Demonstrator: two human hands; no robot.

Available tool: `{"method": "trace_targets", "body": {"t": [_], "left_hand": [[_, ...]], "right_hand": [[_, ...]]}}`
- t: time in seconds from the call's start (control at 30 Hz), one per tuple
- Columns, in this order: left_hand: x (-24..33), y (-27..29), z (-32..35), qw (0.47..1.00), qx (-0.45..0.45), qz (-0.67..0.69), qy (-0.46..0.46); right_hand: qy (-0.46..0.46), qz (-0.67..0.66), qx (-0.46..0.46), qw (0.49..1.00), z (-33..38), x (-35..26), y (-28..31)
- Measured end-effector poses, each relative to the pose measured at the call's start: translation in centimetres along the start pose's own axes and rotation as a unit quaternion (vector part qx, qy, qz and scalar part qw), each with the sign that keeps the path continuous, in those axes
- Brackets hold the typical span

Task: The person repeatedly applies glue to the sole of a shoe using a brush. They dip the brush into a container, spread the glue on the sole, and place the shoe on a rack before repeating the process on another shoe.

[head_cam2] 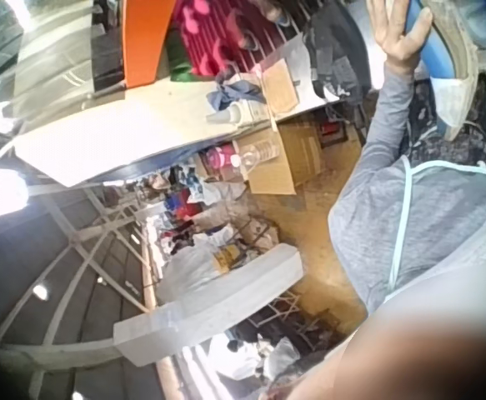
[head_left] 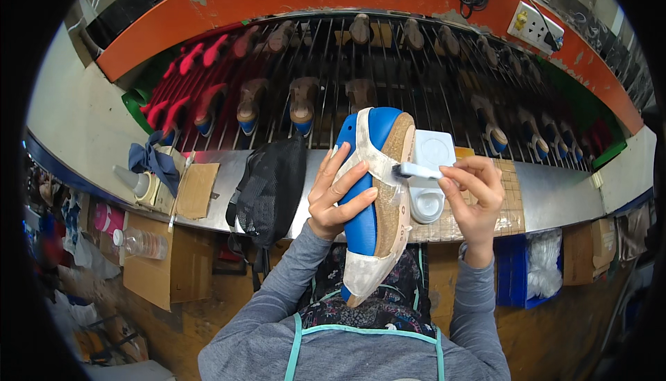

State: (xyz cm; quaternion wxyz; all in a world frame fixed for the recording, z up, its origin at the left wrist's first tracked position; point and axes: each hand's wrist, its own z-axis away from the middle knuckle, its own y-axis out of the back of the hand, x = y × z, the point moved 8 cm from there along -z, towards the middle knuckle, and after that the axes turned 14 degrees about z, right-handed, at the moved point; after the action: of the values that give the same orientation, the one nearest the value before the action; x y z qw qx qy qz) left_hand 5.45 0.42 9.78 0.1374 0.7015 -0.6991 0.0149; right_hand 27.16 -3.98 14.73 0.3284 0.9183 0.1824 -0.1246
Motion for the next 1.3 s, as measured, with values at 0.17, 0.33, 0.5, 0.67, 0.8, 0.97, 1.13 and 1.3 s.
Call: {"method": "trace_targets", "body": {"t": [0.17, 0.33, 0.5, 0.67, 0.8, 0.97, 1.13, 1.3], "left_hand": [[-0.3, 0.6, -0.5, 1.0, 0.025, -0.007, -0.005], [-0.4, 0.9, -0.5, 0.999, 0.018, -0.036, -0.013], [-0.2, 1.0, -0.4, 0.998, 0.001, -0.057, -0.013], [-0.1, 1.1, -0.4, 0.998, -0.009, -0.067, -0.011], [-0.2, 1.2, -0.2, 0.997, -0.019, -0.075, -0.011], [-0.3, 1.1, -0.2, 0.997, -0.026, -0.078, -0.012], [-0.5, 1.3, -0.3, 0.996, -0.025, -0.079, -0.015], [-0.7, 1.7, -0.5, 0.996, -0.015, -0.088, -0.019]], "right_hand": [[-0.073, -0.144, -0.101, 0.982, 2.3, 0.2, -1.3], [-0.089, -0.156, -0.103, 0.978, 3.5, -0.4, -0.5], [-0.04, -0.035, -0.058, 0.997, 2.6, -1.9, 0.0], [0.025, 0.043, -0.016, 0.999, 1.3, -3.4, 0.3], [0.065, 0.092, 0.01, 0.994, 0.7, -4.2, 0.3], [0.099, 0.134, 0.044, 0.985, 0.2, -4.7, 0.4], [0.106, 0.107, 0.064, 0.986, 0.0, -4.6, 0.1], [0.08, 0.021, -0.032, 0.996, -0.2, -3.4, -1.1]]}}
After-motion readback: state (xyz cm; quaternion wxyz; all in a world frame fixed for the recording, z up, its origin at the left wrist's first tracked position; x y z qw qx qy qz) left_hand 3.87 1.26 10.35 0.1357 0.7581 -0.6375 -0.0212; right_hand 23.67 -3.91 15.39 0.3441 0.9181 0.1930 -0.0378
